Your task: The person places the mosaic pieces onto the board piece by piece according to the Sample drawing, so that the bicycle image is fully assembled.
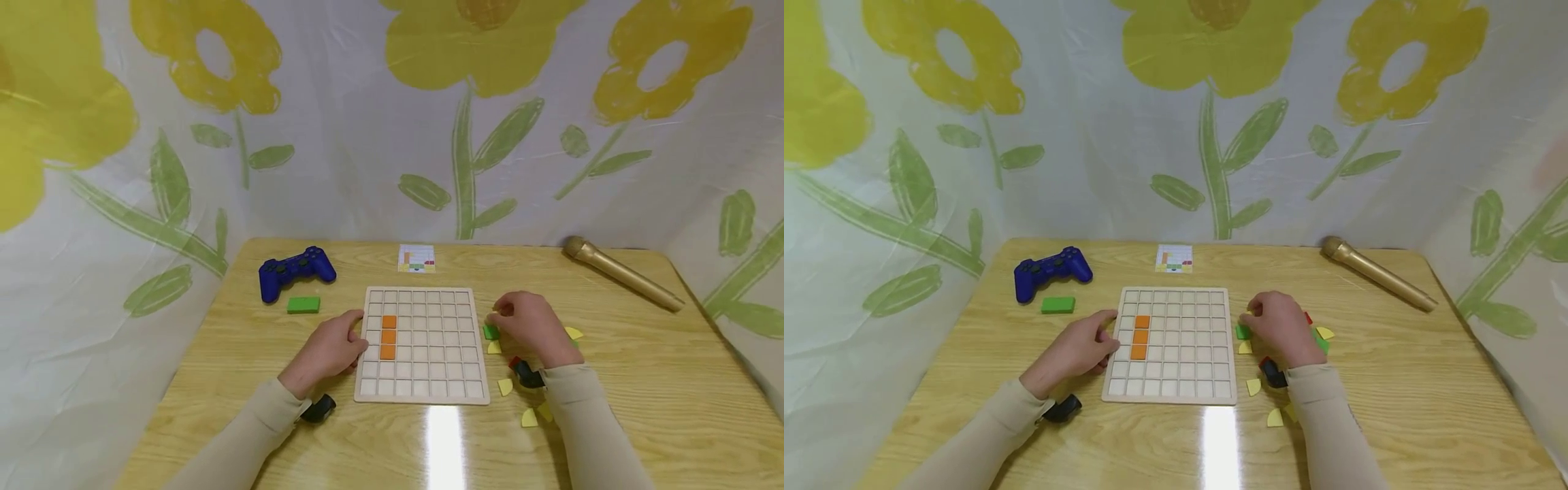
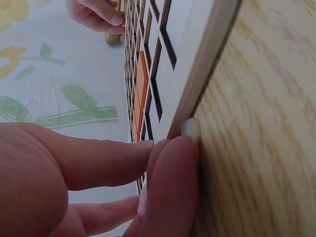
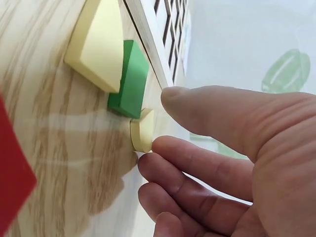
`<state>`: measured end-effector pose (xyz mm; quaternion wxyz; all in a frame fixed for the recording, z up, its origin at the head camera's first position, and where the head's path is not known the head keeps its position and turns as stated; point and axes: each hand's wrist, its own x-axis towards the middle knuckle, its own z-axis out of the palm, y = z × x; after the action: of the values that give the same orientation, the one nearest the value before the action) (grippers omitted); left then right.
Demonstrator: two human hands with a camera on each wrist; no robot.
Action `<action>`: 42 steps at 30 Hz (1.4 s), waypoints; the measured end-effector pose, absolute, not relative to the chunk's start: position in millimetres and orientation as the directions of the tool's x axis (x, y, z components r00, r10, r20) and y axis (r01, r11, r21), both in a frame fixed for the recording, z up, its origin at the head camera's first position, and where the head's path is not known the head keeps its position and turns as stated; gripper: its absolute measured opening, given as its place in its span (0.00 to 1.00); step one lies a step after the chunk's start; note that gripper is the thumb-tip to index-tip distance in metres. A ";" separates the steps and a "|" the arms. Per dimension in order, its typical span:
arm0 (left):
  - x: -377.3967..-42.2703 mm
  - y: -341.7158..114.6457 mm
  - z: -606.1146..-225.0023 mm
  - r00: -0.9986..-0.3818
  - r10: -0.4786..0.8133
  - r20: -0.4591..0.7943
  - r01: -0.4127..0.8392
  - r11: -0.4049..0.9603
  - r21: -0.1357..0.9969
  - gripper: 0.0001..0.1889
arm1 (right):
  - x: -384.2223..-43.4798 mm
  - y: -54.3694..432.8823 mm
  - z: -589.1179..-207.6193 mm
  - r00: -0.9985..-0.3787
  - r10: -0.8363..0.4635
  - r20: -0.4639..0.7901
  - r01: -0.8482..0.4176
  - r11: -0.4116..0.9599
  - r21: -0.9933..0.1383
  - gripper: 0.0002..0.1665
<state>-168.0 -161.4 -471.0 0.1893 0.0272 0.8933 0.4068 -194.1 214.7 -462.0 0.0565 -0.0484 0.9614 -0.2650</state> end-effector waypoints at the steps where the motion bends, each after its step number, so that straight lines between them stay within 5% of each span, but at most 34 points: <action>1: -167.8 -160.8 -471.5 -0.926 0.203 -0.320 -0.108 0.667 0.737 0.36 | -194.3 214.8 -462.7 -0.988 -0.127 -0.086 -0.065 0.856 -0.512 0.20; 42: -169.4 -163.1 -469.3 -0.923 0.223 -0.313 -0.102 0.643 0.759 0.36 | -198.4 215.0 -466.5 -0.986 -0.120 -0.120 -0.045 0.868 -0.495 0.15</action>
<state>-169.4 -163.1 -469.3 0.1930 0.0340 0.8855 0.4212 -198.4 215.0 -466.5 0.0736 -0.0427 0.9636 -0.2533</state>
